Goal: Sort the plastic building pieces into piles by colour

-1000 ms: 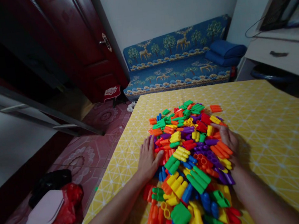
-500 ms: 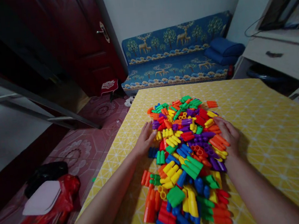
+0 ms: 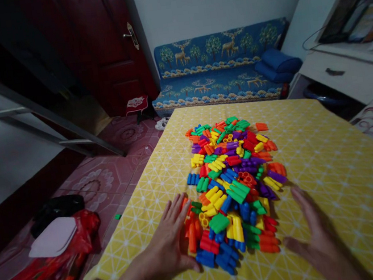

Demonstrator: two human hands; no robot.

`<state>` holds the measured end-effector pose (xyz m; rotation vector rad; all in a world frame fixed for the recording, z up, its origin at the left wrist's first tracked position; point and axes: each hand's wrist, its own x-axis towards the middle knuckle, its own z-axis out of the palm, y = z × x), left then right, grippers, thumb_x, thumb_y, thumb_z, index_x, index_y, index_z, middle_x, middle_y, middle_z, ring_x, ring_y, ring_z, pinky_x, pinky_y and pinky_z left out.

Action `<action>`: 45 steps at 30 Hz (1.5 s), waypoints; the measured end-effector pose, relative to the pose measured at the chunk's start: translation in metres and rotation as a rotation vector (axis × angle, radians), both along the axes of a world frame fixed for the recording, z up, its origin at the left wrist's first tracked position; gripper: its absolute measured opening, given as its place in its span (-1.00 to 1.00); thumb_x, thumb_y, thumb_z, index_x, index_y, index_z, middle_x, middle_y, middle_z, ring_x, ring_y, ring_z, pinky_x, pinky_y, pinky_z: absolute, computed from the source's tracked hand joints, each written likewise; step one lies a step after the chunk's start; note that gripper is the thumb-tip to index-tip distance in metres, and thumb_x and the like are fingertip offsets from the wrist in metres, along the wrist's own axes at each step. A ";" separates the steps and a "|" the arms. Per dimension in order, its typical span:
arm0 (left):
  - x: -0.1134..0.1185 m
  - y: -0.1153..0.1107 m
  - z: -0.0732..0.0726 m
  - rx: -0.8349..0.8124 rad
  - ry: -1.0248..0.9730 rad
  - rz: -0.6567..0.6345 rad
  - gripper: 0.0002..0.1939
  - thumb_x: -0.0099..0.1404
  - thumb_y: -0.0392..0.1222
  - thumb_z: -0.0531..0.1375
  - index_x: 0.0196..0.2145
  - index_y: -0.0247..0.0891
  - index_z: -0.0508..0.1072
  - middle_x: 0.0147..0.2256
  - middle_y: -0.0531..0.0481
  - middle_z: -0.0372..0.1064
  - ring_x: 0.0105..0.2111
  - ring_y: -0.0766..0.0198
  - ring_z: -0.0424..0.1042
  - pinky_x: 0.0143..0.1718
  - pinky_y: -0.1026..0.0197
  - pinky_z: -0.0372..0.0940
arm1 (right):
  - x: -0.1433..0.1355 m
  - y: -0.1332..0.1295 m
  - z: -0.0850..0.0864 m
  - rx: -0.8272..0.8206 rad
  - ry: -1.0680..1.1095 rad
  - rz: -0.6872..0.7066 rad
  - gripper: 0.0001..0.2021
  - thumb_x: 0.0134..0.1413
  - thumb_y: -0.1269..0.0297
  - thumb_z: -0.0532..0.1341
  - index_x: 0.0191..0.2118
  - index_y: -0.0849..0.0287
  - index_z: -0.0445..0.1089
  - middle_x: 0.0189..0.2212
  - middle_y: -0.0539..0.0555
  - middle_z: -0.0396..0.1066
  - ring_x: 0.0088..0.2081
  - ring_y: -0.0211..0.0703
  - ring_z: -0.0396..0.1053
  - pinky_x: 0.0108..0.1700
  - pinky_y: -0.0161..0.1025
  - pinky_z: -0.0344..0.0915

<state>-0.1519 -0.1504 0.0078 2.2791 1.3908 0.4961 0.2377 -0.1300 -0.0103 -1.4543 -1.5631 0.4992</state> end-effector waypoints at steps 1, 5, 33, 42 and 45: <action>0.008 0.000 -0.004 0.029 -0.002 0.015 0.48 -0.28 0.46 0.36 0.40 0.05 -0.41 0.42 -0.16 -0.43 0.38 -0.29 -0.31 0.33 -0.39 -0.29 | -0.008 -0.014 -0.002 0.000 -0.124 0.060 0.17 -0.46 -0.15 0.49 0.36 0.05 0.08 0.37 0.26 -0.05 0.33 0.54 -0.10 0.23 0.45 0.04; 0.035 0.006 -0.005 0.069 -0.065 0.036 0.43 -0.22 0.43 0.36 0.39 0.11 -0.40 0.42 -0.12 -0.55 0.37 -0.32 -0.39 0.29 -0.42 -0.16 | -0.048 -0.045 -0.003 0.022 -0.423 0.197 0.31 -0.50 0.11 0.56 0.42 -0.08 -0.15 0.43 0.16 -0.47 0.35 0.64 -0.43 0.16 0.63 -0.02; 0.094 0.211 0.053 0.186 -0.466 0.068 -0.38 0.20 0.11 0.29 0.18 -0.12 0.38 0.17 -0.18 0.32 0.22 -0.06 0.23 0.26 -0.10 0.10 | -0.076 0.168 0.079 0.267 -0.258 0.267 -0.65 0.26 0.09 0.15 0.08 0.05 0.43 0.26 0.15 0.22 0.26 0.06 0.20 0.26 0.07 0.18; 0.041 0.237 -0.013 0.100 -0.637 0.499 -0.39 0.37 0.21 0.01 0.18 -0.25 0.36 0.21 -0.21 0.28 0.23 0.02 0.23 0.29 -0.06 0.06 | 0.053 0.278 0.024 -0.037 -0.113 -0.268 -0.42 0.19 -0.14 0.05 0.07 0.23 0.40 0.13 0.33 0.35 0.19 0.18 0.26 0.24 0.15 0.14; 0.044 0.236 -0.022 0.151 -0.514 0.452 -0.40 0.37 0.21 0.01 0.18 -0.23 0.37 0.21 -0.21 0.28 0.25 0.01 0.21 0.30 -0.11 0.01 | 0.050 0.300 0.006 -0.159 -0.052 -0.273 -0.34 0.22 -0.18 -0.04 0.16 0.26 0.33 0.19 0.36 0.28 0.24 0.18 0.22 0.25 0.13 0.12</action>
